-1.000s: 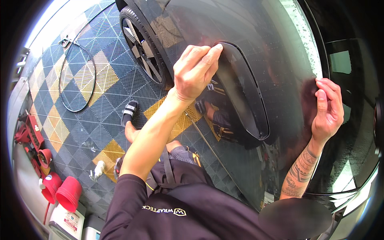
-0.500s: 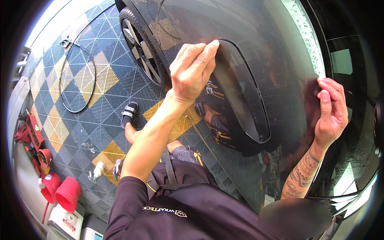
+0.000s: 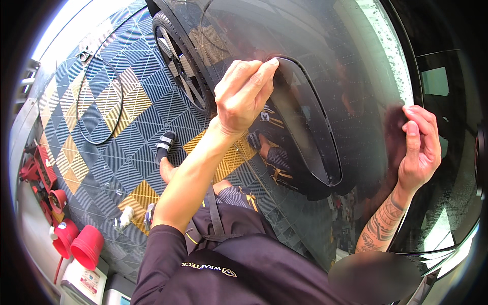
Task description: The person uses a metal squeegee tool to apply a protective film to the door handle of a dark-colored car. They smooth the film over the handle's contours and use their fingers to tuck the edges into the crevices for a precise fit.
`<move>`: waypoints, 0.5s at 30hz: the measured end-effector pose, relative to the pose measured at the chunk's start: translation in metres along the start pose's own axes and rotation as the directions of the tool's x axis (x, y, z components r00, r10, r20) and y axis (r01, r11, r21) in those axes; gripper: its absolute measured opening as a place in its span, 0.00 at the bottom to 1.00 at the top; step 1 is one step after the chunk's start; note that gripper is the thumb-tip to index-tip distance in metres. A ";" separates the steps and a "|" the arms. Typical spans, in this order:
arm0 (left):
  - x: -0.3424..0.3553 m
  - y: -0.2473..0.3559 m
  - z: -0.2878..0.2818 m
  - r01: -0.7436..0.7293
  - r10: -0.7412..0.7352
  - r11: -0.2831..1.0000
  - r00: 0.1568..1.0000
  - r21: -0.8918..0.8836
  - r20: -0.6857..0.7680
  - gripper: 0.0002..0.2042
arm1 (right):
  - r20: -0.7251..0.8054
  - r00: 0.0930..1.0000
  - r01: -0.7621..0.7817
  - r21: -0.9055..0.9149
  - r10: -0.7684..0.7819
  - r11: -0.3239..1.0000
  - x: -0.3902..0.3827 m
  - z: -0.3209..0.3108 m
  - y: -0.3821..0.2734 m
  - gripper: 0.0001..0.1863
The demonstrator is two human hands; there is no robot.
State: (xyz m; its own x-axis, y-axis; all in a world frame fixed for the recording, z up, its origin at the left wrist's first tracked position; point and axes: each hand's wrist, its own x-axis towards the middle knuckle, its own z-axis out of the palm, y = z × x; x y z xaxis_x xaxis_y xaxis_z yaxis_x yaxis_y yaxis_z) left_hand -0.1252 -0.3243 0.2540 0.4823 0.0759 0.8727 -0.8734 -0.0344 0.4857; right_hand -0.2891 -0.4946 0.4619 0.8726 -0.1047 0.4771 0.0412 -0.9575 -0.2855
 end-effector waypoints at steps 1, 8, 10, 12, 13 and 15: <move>0.000 0.000 0.000 0.009 -0.008 1.000 1.000 -0.002 0.003 0.12 | 0.001 1.000 0.004 -0.003 -0.004 1.000 0.000 0.000 -0.001 0.09; 0.003 0.005 -0.002 0.062 -0.063 0.998 0.998 0.002 0.026 0.12 | 0.005 1.000 -0.002 0.005 0.002 1.000 0.002 0.000 -0.002 0.09; 0.003 0.008 -0.003 0.079 -0.079 0.997 0.996 0.013 0.036 0.12 | 0.003 1.000 -0.002 0.009 0.002 1.000 0.002 0.000 -0.003 0.09; 0.004 0.011 -0.003 0.097 -0.098 0.995 0.994 0.026 0.054 0.13 | 0.000 1.000 0.013 0.002 -0.013 1.000 0.002 0.001 -0.002 0.09; 0.005 0.011 -0.004 0.101 -0.102 0.995 0.993 0.029 0.052 0.12 | -0.004 1.000 0.014 -0.001 -0.014 1.000 0.002 0.001 -0.002 0.09; 0.006 0.011 -0.006 0.108 -0.110 0.993 0.993 0.036 0.050 0.12 | -0.010 1.000 0.016 -0.004 -0.016 1.000 0.003 0.002 -0.004 0.09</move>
State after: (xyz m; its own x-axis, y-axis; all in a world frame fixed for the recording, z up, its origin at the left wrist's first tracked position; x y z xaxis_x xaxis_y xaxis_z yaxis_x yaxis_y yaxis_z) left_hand -0.1320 -0.3185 0.2645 0.5783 0.0288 0.8153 -0.8131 -0.0615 0.5789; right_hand -0.2858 -0.4907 0.4624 0.8671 -0.0924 0.4896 0.0528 -0.9601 -0.2747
